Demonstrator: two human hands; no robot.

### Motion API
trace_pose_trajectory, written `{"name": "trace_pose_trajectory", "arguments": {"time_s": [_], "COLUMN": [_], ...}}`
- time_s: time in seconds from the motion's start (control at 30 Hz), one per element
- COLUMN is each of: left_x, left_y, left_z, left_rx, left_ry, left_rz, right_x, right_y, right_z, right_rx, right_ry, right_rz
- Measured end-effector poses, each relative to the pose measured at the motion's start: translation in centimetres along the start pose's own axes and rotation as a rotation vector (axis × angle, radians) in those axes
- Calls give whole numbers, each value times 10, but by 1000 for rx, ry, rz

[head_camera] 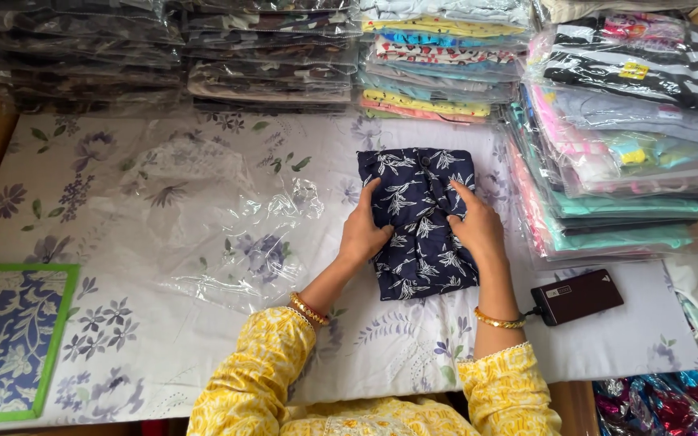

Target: Folding a navy blue patterned garment and sealing it in a plastic bag.

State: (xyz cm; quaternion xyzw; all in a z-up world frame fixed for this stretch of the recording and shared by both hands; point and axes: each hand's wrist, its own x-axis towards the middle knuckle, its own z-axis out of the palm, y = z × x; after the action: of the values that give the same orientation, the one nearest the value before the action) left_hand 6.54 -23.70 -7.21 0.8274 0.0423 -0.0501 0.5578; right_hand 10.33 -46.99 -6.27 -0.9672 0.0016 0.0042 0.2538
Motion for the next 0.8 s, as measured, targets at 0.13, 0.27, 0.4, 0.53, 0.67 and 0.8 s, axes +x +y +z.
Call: {"name": "trace_pose_trajectory", "arguments": {"time_s": [0.13, 0.27, 0.4, 0.53, 0.67, 0.8], "left_x": [7, 2, 1, 9, 27, 24], "left_y": [-19, -3, 8, -7, -40, -28], "left_z": [23, 29, 30, 37, 49, 33], "left_rx": [-56, -85, -127, -330, -426, -701], "left_ry": [99, 200, 111, 7, -45, -317], "left_rz": [170, 367, 294, 234, 399, 296], "right_x": [-16, -32, -35, -32, -27, -16], "right_y": [-42, -70, -77, -70, -75, -49], "right_z": [3, 5, 8, 17, 7, 30], "right_rx": [-245, -304, -261, -173, -198, -155], "right_ry": [76, 103, 56, 72, -66, 18], "right_rz": [-32, -157, -213, -332, -196, -226]}}
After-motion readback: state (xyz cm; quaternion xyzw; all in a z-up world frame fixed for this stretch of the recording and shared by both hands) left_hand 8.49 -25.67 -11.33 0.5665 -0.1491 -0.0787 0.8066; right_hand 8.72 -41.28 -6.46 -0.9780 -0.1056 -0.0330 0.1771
